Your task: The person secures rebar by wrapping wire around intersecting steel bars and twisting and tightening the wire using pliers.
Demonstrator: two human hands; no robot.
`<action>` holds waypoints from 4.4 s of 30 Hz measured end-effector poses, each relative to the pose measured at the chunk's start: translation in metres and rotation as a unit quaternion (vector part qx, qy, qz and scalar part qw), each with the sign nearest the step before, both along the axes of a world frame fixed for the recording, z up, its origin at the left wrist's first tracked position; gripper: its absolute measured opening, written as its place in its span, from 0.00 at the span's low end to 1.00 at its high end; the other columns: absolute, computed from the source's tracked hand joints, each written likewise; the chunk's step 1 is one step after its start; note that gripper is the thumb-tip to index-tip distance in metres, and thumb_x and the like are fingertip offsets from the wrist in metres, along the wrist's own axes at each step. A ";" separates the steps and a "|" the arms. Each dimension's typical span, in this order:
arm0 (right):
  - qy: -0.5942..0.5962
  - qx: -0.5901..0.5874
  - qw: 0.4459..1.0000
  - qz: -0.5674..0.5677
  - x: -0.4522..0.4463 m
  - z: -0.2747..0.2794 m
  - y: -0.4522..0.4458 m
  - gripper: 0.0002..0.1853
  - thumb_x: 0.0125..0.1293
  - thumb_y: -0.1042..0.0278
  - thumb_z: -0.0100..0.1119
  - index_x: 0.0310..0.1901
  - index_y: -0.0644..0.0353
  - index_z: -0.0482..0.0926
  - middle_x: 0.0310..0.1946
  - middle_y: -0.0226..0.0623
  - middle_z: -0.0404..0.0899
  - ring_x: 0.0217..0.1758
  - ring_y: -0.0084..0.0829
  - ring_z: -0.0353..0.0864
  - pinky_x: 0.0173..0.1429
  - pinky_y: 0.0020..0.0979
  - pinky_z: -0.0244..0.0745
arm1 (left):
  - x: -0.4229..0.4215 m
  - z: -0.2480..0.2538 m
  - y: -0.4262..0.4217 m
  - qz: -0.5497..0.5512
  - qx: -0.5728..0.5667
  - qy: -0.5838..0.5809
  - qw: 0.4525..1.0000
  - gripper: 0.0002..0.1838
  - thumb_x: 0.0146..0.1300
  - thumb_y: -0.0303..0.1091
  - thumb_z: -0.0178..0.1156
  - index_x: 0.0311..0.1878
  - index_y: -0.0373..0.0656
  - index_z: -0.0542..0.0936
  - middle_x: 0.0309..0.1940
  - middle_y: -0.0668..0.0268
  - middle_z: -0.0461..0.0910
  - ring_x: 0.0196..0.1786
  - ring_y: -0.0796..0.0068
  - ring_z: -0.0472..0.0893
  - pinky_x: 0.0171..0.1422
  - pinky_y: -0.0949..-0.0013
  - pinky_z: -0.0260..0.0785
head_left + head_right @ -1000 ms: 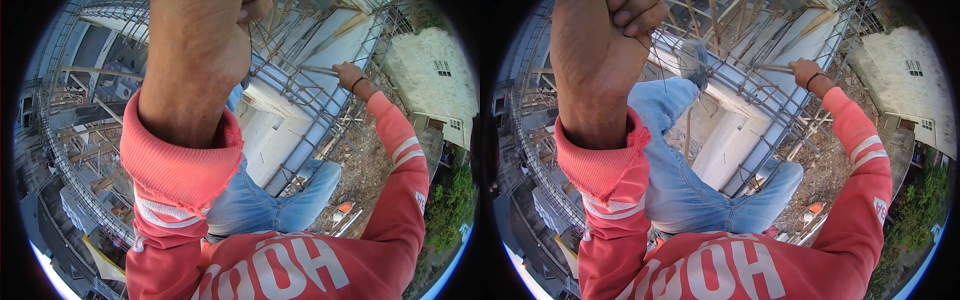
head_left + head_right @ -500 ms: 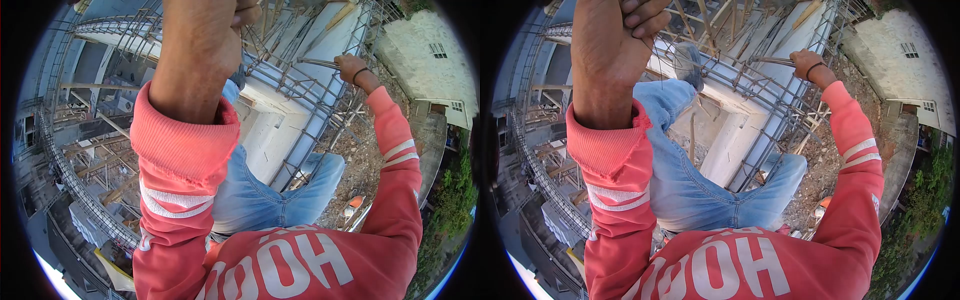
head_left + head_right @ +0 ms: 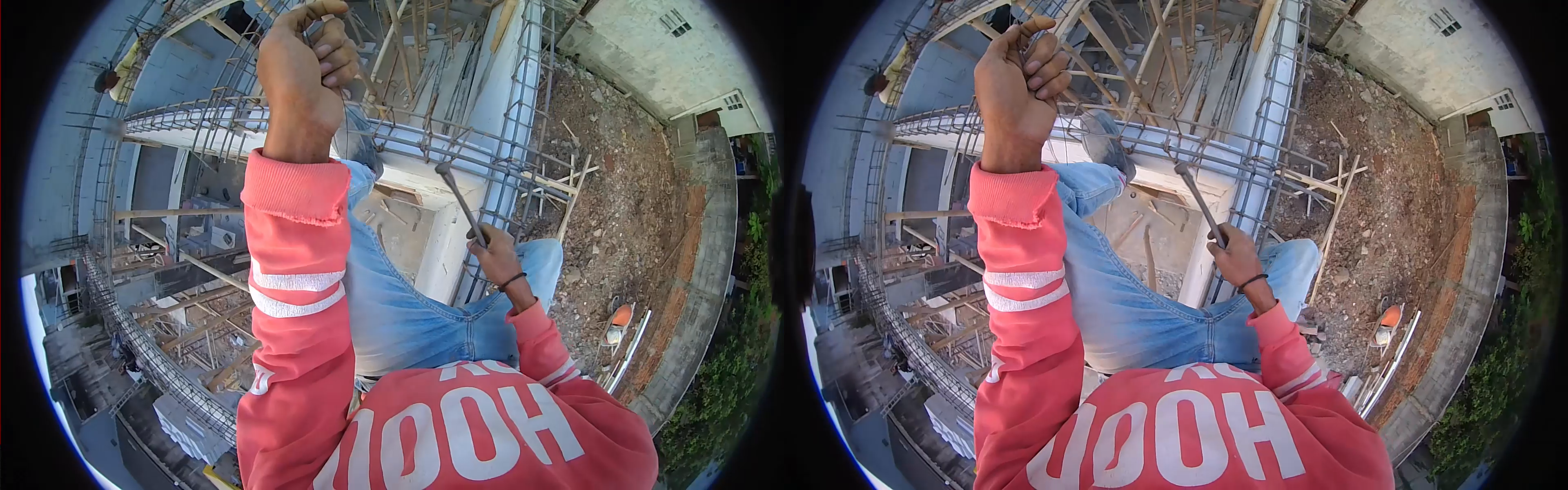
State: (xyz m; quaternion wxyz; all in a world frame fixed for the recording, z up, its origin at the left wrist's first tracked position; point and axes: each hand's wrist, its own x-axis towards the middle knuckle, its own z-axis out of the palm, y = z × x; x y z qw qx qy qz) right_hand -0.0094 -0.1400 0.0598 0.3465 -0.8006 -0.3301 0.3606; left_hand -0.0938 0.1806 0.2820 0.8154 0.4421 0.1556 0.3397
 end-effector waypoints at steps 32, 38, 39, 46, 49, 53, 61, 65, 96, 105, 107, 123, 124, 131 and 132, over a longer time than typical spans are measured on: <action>-0.178 0.246 0.951 -0.060 0.099 0.018 -0.046 0.08 0.67 0.66 0.63 0.41 0.62 0.82 0.29 0.34 0.80 0.30 0.27 0.75 0.38 0.30 0.73 | 0.032 -0.005 -0.030 0.004 0.103 0.159 0.982 0.17 0.78 0.38 0.43 0.53 0.33 0.75 0.22 0.76 0.58 0.21 0.86 0.56 0.23 0.80 0.50; -0.149 0.158 0.975 -0.057 0.110 -0.047 -0.042 0.11 0.64 0.62 0.65 0.39 0.63 0.83 0.40 0.45 0.78 0.43 0.45 0.79 0.48 0.42 0.74 | 0.032 -0.006 -0.030 -0.005 0.110 0.187 0.976 0.19 0.77 0.36 0.44 0.58 0.31 0.75 0.22 0.76 0.59 0.21 0.87 0.56 0.22 0.80 0.49; -0.148 0.159 0.974 -0.058 0.109 -0.051 -0.042 0.11 0.64 0.62 0.65 0.39 0.63 0.83 0.40 0.45 0.78 0.43 0.45 0.79 0.48 0.42 0.74 | 0.032 -0.005 -0.031 -0.008 0.114 0.190 0.975 0.19 0.77 0.36 0.44 0.58 0.31 0.75 0.22 0.76 0.59 0.21 0.87 0.56 0.22 0.81 0.49; -0.235 0.115 0.962 -0.075 0.102 -0.045 -0.042 0.14 0.62 0.62 0.67 0.36 0.67 0.79 0.42 0.47 0.75 0.47 0.52 0.76 0.50 0.46 0.72 | 0.036 -0.005 -0.038 -0.005 0.118 0.198 0.973 0.18 0.77 0.35 0.46 0.57 0.30 0.75 0.22 0.75 0.61 0.21 0.87 0.57 0.22 0.80 0.50; -0.257 0.102 0.958 -0.079 0.101 -0.031 -0.039 0.14 0.61 0.62 0.67 0.38 0.66 0.79 0.42 0.48 0.75 0.47 0.52 0.77 0.50 0.47 0.72 | 0.036 -0.010 -0.039 -0.010 0.105 0.193 0.975 0.17 0.76 0.34 0.47 0.56 0.30 0.76 0.23 0.75 0.62 0.22 0.87 0.58 0.24 0.80 0.51; -0.238 -0.050 0.970 -0.023 0.105 -0.013 -0.027 0.14 0.59 0.61 0.68 0.42 0.61 0.82 0.46 0.46 0.75 0.52 0.50 0.76 0.53 0.47 0.74 | 0.037 -0.014 -0.038 -0.011 0.102 0.205 0.973 0.16 0.76 0.34 0.48 0.55 0.30 0.76 0.23 0.74 0.63 0.23 0.86 0.59 0.25 0.80 0.53; -0.259 -0.043 0.964 -0.041 0.104 -0.015 -0.031 0.23 0.54 0.70 0.71 0.52 0.53 0.78 0.48 0.44 0.73 0.55 0.47 0.77 0.56 0.45 0.76 | 0.037 -0.019 -0.036 -0.024 0.111 0.191 0.975 0.15 0.75 0.33 0.50 0.53 0.30 0.77 0.26 0.72 0.69 0.27 0.82 0.68 0.33 0.77 0.65; -0.139 0.210 0.954 -0.162 0.085 0.036 -0.010 0.20 0.61 0.66 0.67 0.53 0.63 0.77 0.41 0.45 0.80 0.47 0.39 0.81 0.52 0.37 0.77 | 0.044 -0.040 -0.041 -0.078 0.082 0.180 0.977 0.14 0.75 0.35 0.50 0.50 0.33 0.79 0.31 0.70 0.76 0.35 0.79 0.76 0.41 0.73 0.73; 0.261 0.281 0.870 -0.309 0.017 0.048 -0.008 0.16 0.75 0.60 0.53 0.43 0.66 0.83 0.18 0.22 0.65 0.18 0.13 0.60 0.21 0.20 0.56 | 0.104 -0.243 -0.087 0.023 0.444 0.692 0.568 0.54 0.42 0.71 0.69 0.57 0.26 0.72 0.50 0.49 0.80 0.49 0.54 0.84 0.57 0.58 0.72; 0.254 0.230 0.891 -0.298 0.015 0.035 -0.019 0.16 0.74 0.59 0.54 0.43 0.64 0.84 0.18 0.22 0.66 0.17 0.12 0.61 0.20 0.19 0.55 | 0.103 -0.247 -0.083 0.008 0.476 0.671 0.568 0.53 0.43 0.70 0.70 0.54 0.23 0.72 0.45 0.51 0.82 0.46 0.54 0.85 0.50 0.59 0.78; 0.260 0.221 0.892 -0.297 0.013 0.032 -0.021 0.16 0.74 0.58 0.54 0.43 0.64 0.84 0.17 0.22 0.66 0.17 0.12 0.61 0.20 0.19 0.55 | 0.103 -0.249 -0.083 0.022 0.492 0.665 0.562 0.49 0.46 0.68 0.70 0.52 0.25 0.74 0.43 0.50 0.83 0.45 0.53 0.85 0.50 0.57 0.78; 0.275 0.246 0.877 -0.307 0.003 0.036 -0.024 0.16 0.75 0.58 0.53 0.43 0.64 0.82 0.16 0.21 0.61 0.17 0.12 0.55 0.20 0.20 0.50 | 0.084 -0.284 -0.031 -0.056 0.568 0.567 0.594 0.23 0.63 0.51 0.60 0.38 0.35 0.82 0.37 0.43 0.83 0.44 0.44 0.84 0.51 0.49 0.77; 0.290 0.254 0.870 -0.307 0.003 0.036 -0.026 0.16 0.75 0.59 0.52 0.44 0.64 0.82 0.16 0.20 0.60 0.17 0.12 0.55 0.20 0.20 0.50 | 0.083 -0.285 -0.032 -0.061 0.586 0.558 0.584 0.23 0.63 0.51 0.61 0.39 0.35 0.82 0.37 0.43 0.83 0.45 0.44 0.84 0.51 0.49 0.77; 0.391 0.242 0.836 -0.300 -0.023 0.023 -0.002 0.14 0.76 0.65 0.46 0.44 0.66 0.80 0.20 0.21 0.59 0.19 0.13 0.53 0.23 0.20 0.53 | 0.065 -0.252 -0.053 -0.005 0.514 0.603 0.610 0.27 0.61 0.53 0.61 0.38 0.32 0.83 0.37 0.43 0.83 0.43 0.44 0.84 0.50 0.48 0.75; 0.392 0.244 0.835 -0.300 -0.023 0.019 0.004 0.14 0.76 0.65 0.46 0.44 0.66 0.80 0.20 0.21 0.59 0.19 0.13 0.53 0.23 0.20 0.53 | 0.062 -0.250 -0.060 0.120 0.526 0.558 0.631 0.29 0.61 0.55 0.60 0.40 0.32 0.83 0.40 0.42 0.83 0.44 0.45 0.83 0.52 0.48 0.74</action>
